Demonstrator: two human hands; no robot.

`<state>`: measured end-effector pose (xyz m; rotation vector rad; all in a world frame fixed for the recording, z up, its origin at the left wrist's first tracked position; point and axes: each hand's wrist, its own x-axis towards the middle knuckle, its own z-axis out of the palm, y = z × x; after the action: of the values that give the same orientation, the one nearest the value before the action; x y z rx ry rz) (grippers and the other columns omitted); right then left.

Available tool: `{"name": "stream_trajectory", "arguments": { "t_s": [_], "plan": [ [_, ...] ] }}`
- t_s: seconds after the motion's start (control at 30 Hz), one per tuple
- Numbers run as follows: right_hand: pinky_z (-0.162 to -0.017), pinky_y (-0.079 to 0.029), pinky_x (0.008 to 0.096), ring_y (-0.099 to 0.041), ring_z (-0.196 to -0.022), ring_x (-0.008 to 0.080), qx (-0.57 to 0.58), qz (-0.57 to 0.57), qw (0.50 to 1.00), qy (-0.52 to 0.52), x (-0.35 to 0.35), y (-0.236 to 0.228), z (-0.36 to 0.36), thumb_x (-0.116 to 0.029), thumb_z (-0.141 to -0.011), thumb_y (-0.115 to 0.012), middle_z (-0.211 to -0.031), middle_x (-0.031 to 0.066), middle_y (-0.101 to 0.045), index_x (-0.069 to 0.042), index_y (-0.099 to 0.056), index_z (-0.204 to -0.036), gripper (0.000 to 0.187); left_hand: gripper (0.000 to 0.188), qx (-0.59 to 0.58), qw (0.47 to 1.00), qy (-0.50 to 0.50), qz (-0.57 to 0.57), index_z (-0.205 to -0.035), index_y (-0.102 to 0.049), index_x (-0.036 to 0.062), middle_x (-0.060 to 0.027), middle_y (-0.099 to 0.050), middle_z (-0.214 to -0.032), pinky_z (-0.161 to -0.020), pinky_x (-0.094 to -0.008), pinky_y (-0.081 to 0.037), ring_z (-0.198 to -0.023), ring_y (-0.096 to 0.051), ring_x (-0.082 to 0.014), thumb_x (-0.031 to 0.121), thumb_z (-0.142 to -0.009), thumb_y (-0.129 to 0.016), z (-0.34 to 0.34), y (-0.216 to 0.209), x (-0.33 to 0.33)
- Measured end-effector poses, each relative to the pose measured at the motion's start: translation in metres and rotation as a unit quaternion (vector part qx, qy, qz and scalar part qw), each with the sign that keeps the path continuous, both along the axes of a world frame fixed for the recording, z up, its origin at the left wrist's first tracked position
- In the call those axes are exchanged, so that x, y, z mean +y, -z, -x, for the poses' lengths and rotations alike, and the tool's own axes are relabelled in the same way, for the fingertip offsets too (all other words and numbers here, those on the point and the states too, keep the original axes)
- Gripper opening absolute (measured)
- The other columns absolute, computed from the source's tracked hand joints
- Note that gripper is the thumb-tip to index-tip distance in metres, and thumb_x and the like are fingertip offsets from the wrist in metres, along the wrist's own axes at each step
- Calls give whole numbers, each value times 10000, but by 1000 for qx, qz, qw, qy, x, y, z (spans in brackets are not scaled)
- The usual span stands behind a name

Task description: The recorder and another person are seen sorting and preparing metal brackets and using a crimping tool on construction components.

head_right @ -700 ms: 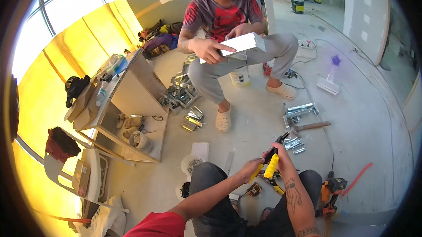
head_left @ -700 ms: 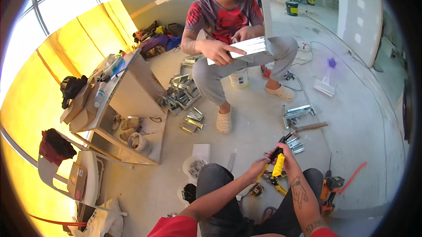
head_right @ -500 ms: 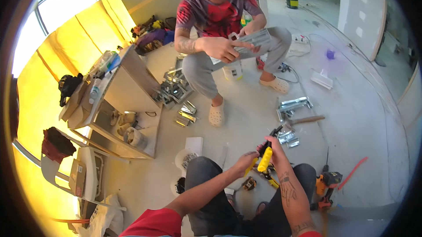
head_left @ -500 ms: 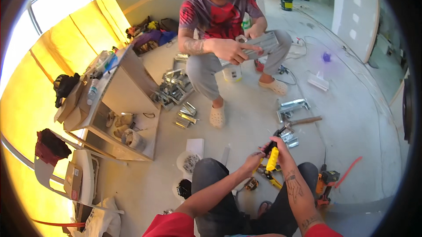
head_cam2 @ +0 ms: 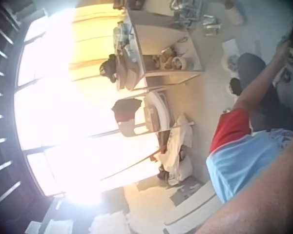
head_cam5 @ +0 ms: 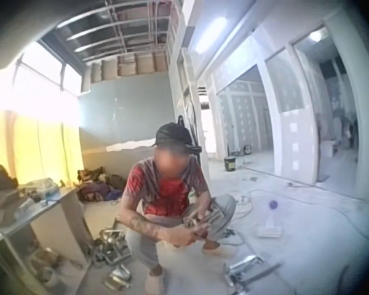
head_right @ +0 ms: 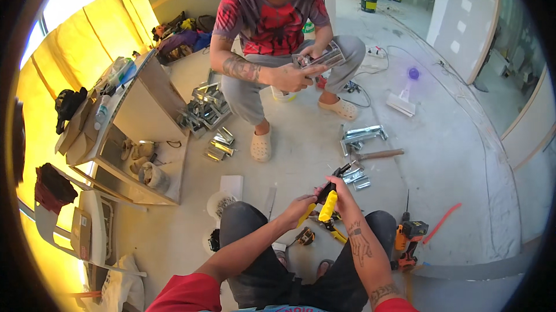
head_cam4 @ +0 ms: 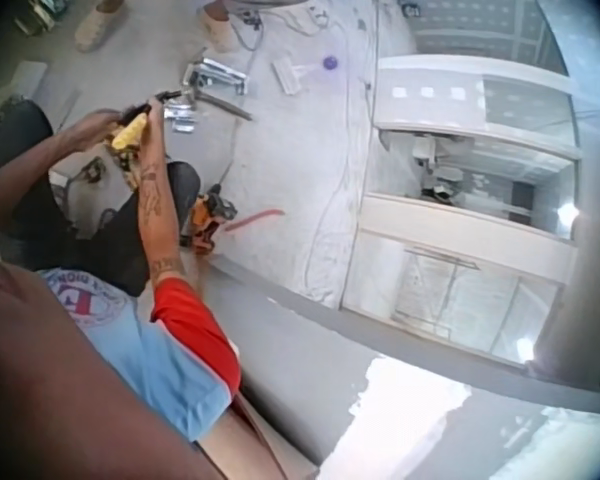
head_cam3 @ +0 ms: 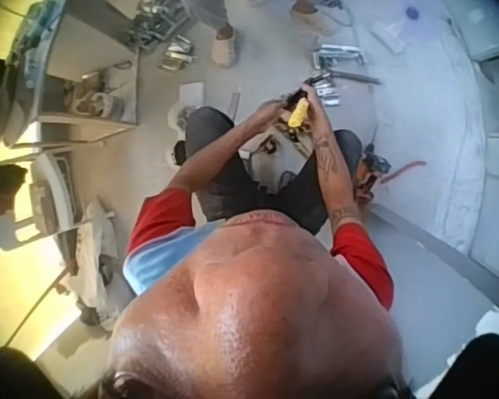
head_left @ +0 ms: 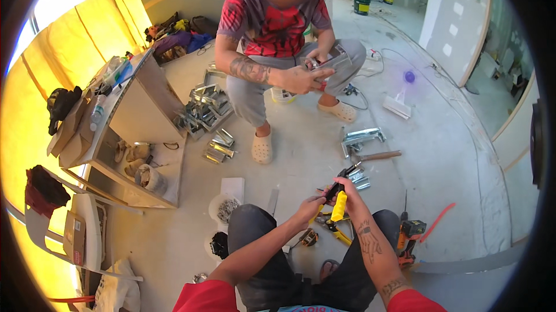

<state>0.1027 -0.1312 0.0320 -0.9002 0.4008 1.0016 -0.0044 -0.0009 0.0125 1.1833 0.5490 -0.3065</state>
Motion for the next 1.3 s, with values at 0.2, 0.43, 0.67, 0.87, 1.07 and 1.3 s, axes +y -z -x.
{"name": "stream_trajectory", "arguments": {
  "t_s": [0.2,0.43,0.67,0.87,1.07,1.3],
  "plan": [
    [-694,-539,437,-635,-724,300,7,-33,999,-7,1,2,0,-300,-815,-593,-738,147,-612,-31,-525,-807,278,394,4,1000,-1,-23,-1231,-544,49,-71,-565,-1108,-732,-313,-464,-969,-529,-169,277,-910,-534,-1,5,-1],
    [-695,-544,442,-630,-702,298,14,-7,1000,-17,9,8,-1,-301,-811,-594,-749,145,-610,-33,-523,-805,277,392,-2,1000,-8,-20,-1221,-549,49,-62,-568,-1112,-766,-316,-457,-992,-523,-171,290,-912,-540,3,6,6],
    [-745,-537,452,-631,-757,303,8,-14,1000,9,-9,15,-3,-345,-825,-603,-801,153,-613,-43,-542,-906,319,407,-19,999,24,-20,-1244,-529,59,-68,-553,-1142,-808,-349,-460,-1016,-516,-188,301,-917,-521,-5,15,-4],
    [-790,-538,383,-634,-804,212,-122,-86,988,33,1,26,11,-326,-831,-652,-954,91,-577,-130,-531,-1071,332,750,-33,998,56,-1,-1343,-445,84,-112,-538,-1174,-769,-340,-416,-968,-522,-215,670,-878,-406,2,-30,4],
    [-535,-493,353,-560,-549,209,-60,31,995,69,8,29,0,-280,-797,-622,-655,86,-557,-39,-528,-843,263,926,-10,984,146,-98,-1432,-242,75,-155,-470,-1268,-769,-375,-415,-1019,-510,-236,707,-805,-494,4,-38,-15],
    [-530,-493,346,-569,-560,209,-89,72,991,62,16,34,-8,-214,-776,-647,-659,85,-551,-46,-516,-840,223,906,-25,987,145,-62,-1437,-172,69,-185,-453,-1276,-859,-443,-418,-1094,-502,-298,560,-808,-601,3,-39,-11]
  ]
}}
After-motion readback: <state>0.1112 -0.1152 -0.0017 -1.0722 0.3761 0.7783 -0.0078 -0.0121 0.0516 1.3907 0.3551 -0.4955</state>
